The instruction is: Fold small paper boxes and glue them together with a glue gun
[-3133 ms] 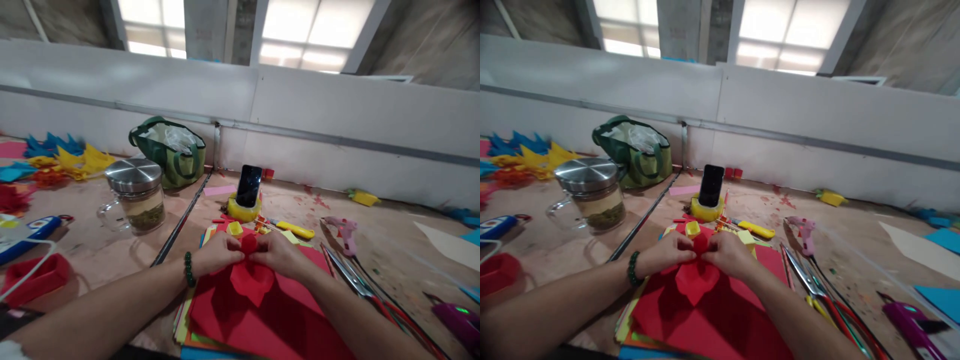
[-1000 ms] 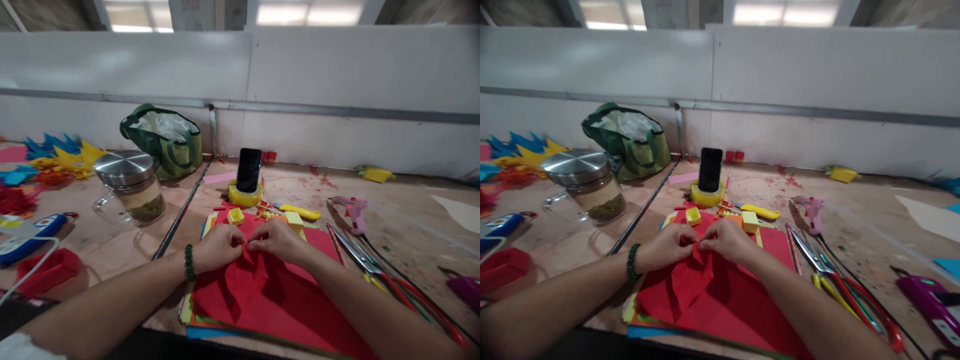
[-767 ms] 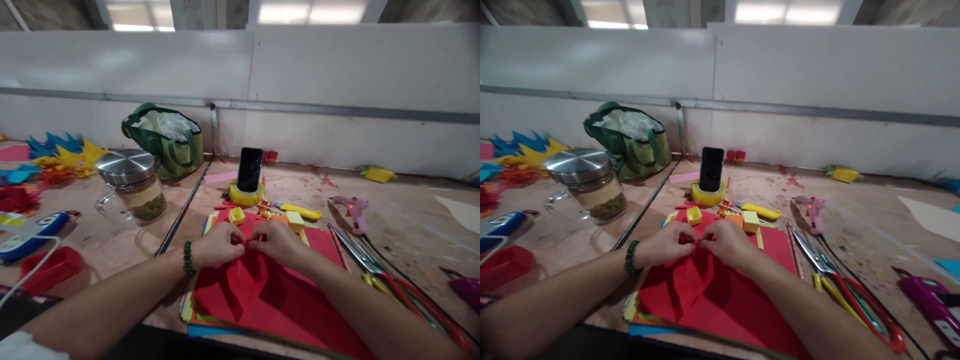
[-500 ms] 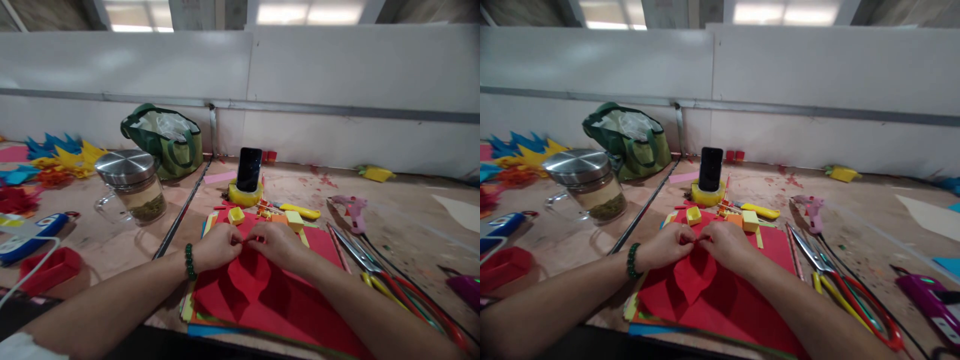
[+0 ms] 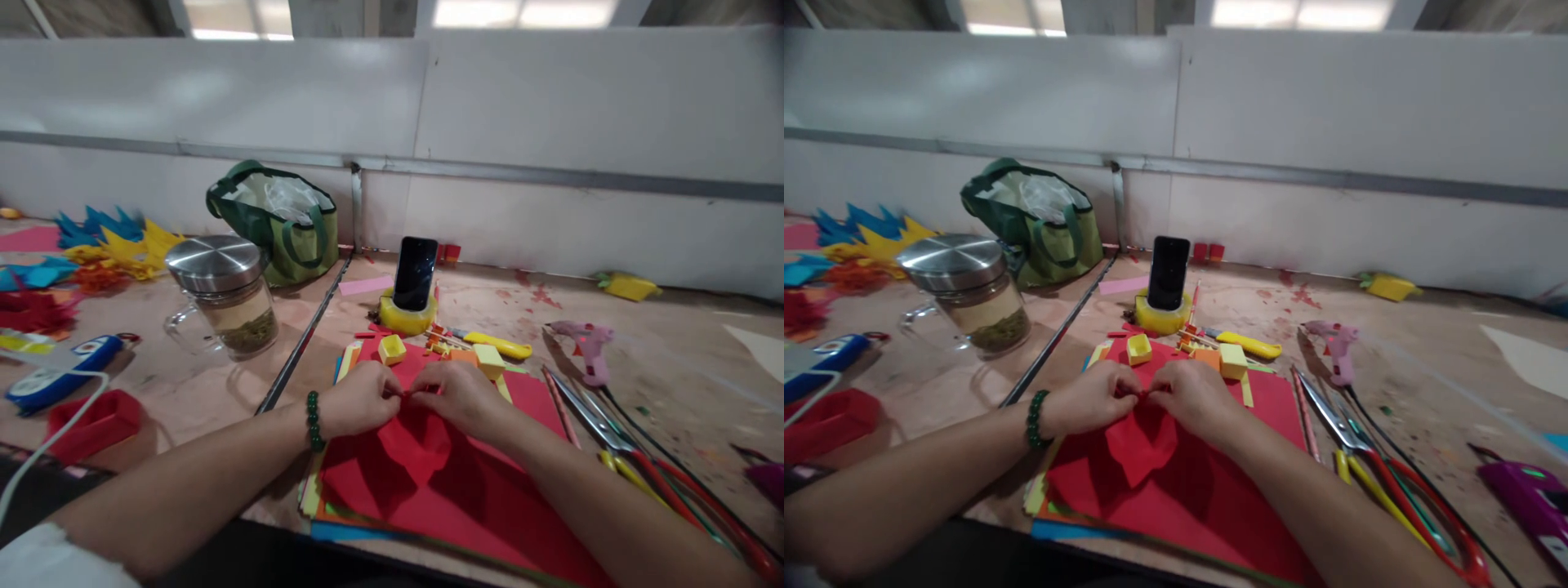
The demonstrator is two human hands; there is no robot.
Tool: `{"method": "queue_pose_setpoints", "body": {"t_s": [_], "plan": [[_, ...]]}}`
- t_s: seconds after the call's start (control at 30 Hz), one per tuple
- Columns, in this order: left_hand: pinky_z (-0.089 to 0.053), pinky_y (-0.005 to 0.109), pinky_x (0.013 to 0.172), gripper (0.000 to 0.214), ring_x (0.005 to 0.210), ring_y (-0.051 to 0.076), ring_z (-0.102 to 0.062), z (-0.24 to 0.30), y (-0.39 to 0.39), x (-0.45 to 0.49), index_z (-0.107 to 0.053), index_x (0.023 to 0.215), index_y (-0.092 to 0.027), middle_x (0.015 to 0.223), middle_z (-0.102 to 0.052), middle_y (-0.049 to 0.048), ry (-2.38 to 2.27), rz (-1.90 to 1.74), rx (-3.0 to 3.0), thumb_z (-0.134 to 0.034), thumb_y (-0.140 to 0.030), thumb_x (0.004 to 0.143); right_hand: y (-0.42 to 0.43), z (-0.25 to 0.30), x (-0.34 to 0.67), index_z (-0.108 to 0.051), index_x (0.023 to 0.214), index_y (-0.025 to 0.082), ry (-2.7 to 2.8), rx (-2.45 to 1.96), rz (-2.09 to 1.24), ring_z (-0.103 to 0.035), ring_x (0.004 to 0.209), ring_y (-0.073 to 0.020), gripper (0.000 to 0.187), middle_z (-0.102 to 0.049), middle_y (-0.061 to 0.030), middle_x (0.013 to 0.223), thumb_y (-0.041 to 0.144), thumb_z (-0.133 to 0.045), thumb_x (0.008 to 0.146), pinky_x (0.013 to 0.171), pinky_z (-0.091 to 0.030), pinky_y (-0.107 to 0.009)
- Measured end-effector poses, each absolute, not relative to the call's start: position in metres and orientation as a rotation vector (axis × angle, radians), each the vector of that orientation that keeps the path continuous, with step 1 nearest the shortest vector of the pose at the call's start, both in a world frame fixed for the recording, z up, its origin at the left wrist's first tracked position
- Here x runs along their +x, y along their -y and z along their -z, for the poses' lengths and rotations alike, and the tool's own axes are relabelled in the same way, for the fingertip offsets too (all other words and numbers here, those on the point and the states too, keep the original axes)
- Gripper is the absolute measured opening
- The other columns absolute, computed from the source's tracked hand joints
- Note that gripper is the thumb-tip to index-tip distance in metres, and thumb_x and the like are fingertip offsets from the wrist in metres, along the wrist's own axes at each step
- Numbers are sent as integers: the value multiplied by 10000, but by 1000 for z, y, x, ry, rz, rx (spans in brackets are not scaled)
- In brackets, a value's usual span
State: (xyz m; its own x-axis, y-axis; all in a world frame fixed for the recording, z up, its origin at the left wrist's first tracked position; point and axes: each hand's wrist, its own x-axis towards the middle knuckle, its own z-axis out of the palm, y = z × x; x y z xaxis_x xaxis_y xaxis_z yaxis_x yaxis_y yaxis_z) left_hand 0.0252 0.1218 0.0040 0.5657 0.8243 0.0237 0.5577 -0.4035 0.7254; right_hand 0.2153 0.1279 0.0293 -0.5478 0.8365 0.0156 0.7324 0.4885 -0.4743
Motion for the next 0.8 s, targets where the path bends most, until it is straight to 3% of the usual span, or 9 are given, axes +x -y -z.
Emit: {"method": "queue_pose_setpoints", "body": {"t_s": [0.2,0.4,0.57,0.8], "plan": [[-340,223,554,197,581,118,-523,-9,-119,25,-608,598,-132,592,-604,14,-1090,-488,2159,-479,-85,741,-129,-32,216,-767,836,241,2561,-1278,-638,-662,764,-169,110,-756,0,827,209,-663,824,663,-434,-250],[-343,227,564,198,577,118,-507,-13,-115,27,-619,610,-137,613,-614,18,-1124,-497,2173,-478,-77,735,-127,-36,214,-737,721,201,2578,-1332,-641,-609,628,-137,258,-712,-4,687,297,-581,902,542,-370,-224],[-318,225,537,181,540,102,-451,-14,-113,29,-516,532,-141,541,-515,-11,-1128,-487,2161,-481,-56,688,-128,-36,213,-764,805,220,2571,-1320,-658,-633,690,-145,155,-738,-5,755,258,-628,868,587,-397,-225],[-317,224,541,184,553,99,-460,-15,-113,28,-469,539,-146,551,-492,-20,-1116,-458,2147,-465,-45,693,-126,-37,213,-759,808,215,2596,-1309,-602,-655,738,-164,131,-751,-14,801,234,-638,854,640,-425,-248]]}}
